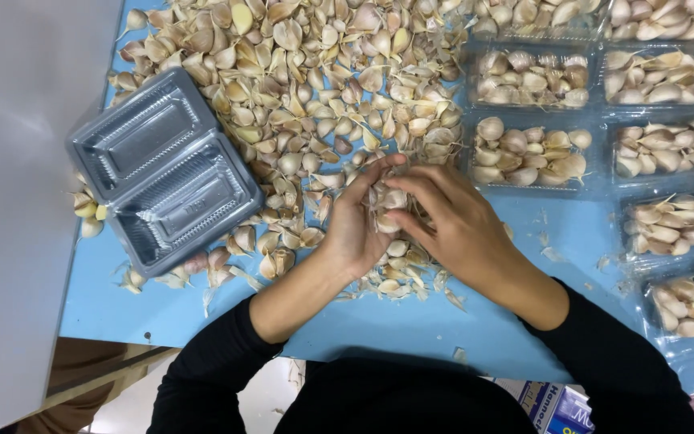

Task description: The person sorts garlic cloves on a table and places them into clear plastic containers by hand.

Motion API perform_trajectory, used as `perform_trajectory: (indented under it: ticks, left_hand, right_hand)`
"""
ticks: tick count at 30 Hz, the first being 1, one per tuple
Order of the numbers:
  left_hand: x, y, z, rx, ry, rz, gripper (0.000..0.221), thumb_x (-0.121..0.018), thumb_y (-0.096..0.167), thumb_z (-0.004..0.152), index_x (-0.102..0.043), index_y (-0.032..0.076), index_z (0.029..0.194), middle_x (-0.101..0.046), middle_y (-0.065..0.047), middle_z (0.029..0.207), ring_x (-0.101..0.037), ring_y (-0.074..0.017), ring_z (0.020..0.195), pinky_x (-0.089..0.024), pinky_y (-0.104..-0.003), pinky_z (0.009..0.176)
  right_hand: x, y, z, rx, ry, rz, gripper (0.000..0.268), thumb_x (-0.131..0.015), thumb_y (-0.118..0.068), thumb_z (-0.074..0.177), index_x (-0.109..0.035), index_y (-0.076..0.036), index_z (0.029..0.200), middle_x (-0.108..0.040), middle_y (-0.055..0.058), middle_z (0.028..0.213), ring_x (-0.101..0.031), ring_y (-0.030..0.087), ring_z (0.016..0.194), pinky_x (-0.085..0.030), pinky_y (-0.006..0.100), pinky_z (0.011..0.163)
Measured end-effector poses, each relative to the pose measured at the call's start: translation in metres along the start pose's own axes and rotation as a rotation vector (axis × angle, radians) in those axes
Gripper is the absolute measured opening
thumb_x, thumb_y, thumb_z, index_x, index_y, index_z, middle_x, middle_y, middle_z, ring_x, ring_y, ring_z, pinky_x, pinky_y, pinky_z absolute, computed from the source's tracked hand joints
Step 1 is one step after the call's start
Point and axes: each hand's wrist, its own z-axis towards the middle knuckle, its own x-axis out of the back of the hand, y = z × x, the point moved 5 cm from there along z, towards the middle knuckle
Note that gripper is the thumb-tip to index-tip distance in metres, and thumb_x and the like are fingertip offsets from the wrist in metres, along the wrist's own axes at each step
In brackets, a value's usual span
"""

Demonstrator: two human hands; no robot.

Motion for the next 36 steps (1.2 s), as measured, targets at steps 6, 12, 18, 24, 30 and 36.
perform_trajectory:
  ticks: [6, 12, 18, 24, 30, 36]
  left_hand:
    - [0.003, 0.0, 0.003, -0.058, 0.025, 0.002, 0.021, -0.058, 0.023, 0.103, -0.066, 0.007, 0.114, -0.07, -0.006, 0.1, -0.065, -0.0138, 0.08, -0.051, -0.024, 0.066]
    - [0.005, 0.001, 0.002, -0.04, 0.11, 0.001, 0.023, -0.063, 0.036, 0.099, -0.066, 0.013, 0.101, -0.071, -0.005, 0.088, -0.068, -0.0169, 0.079, -0.054, -0.027, 0.066]
    - [-0.011, 0.009, -0.011, 0.104, 0.277, 0.332, 0.024, -0.064, 0.033, 0.097, -0.054, 0.012, 0.102, -0.056, -0.003, 0.093, -0.056, -0.0111, 0.059, -0.024, -0.015, 0.034]
    - [-0.023, 0.012, -0.013, -0.064, 0.058, 0.544, 0.032, -0.06, 0.04, 0.099, -0.06, 0.009, 0.091, -0.059, -0.006, 0.088, -0.059, -0.0146, 0.057, -0.029, -0.018, 0.034]
    - [-0.022, 0.013, -0.016, -0.273, 0.095, 0.64, 0.018, -0.069, 0.015, 0.1, -0.071, -0.002, 0.097, -0.065, -0.022, 0.082, -0.067, -0.0285, 0.052, -0.04, -0.024, 0.025]
    - [-0.028, 0.011, -0.019, -0.413, 0.012, 0.812, 0.007, -0.07, 0.004, 0.097, -0.072, -0.002, 0.096, -0.069, -0.022, 0.076, -0.069, -0.0249, 0.05, -0.044, -0.023, 0.025]
  right_hand:
    - [0.002, -0.005, 0.001, -0.019, 0.0, 0.151, 0.034, -0.062, -0.003, 0.102, -0.051, 0.001, 0.134, -0.056, 0.021, 0.13, -0.058, 0.036, 0.123, -0.05, 0.044, 0.101]
    - [0.022, -0.006, 0.002, -0.001, 0.126, 0.182, 0.035, -0.073, 0.003, 0.097, -0.057, 0.002, 0.128, -0.06, 0.017, 0.126, -0.068, 0.017, 0.083, -0.057, 0.032, 0.089]
    - [0.034, 0.008, 0.002, -0.07, 0.07, 0.225, 0.036, -0.07, 0.002, 0.098, -0.057, 0.002, 0.131, -0.061, 0.016, 0.123, -0.068, 0.024, 0.104, -0.057, 0.032, 0.096]
    - [0.032, 0.022, -0.005, -0.145, 0.039, 0.308, 0.037, -0.068, 0.001, 0.098, -0.056, 0.001, 0.133, -0.061, 0.016, 0.125, -0.068, 0.022, 0.106, -0.058, 0.032, 0.1]
    - [0.026, 0.028, -0.013, -0.184, 0.16, 0.43, 0.031, -0.072, 0.008, 0.09, -0.067, 0.008, 0.12, -0.068, 0.019, 0.107, -0.072, 0.035, 0.1, -0.063, 0.043, 0.083]
    - [-0.018, 0.075, -0.045, -0.457, 0.174, 0.824, 0.022, -0.066, -0.002, 0.096, -0.067, 0.006, 0.117, -0.067, 0.017, 0.098, -0.068, 0.023, 0.088, -0.063, 0.037, 0.077]
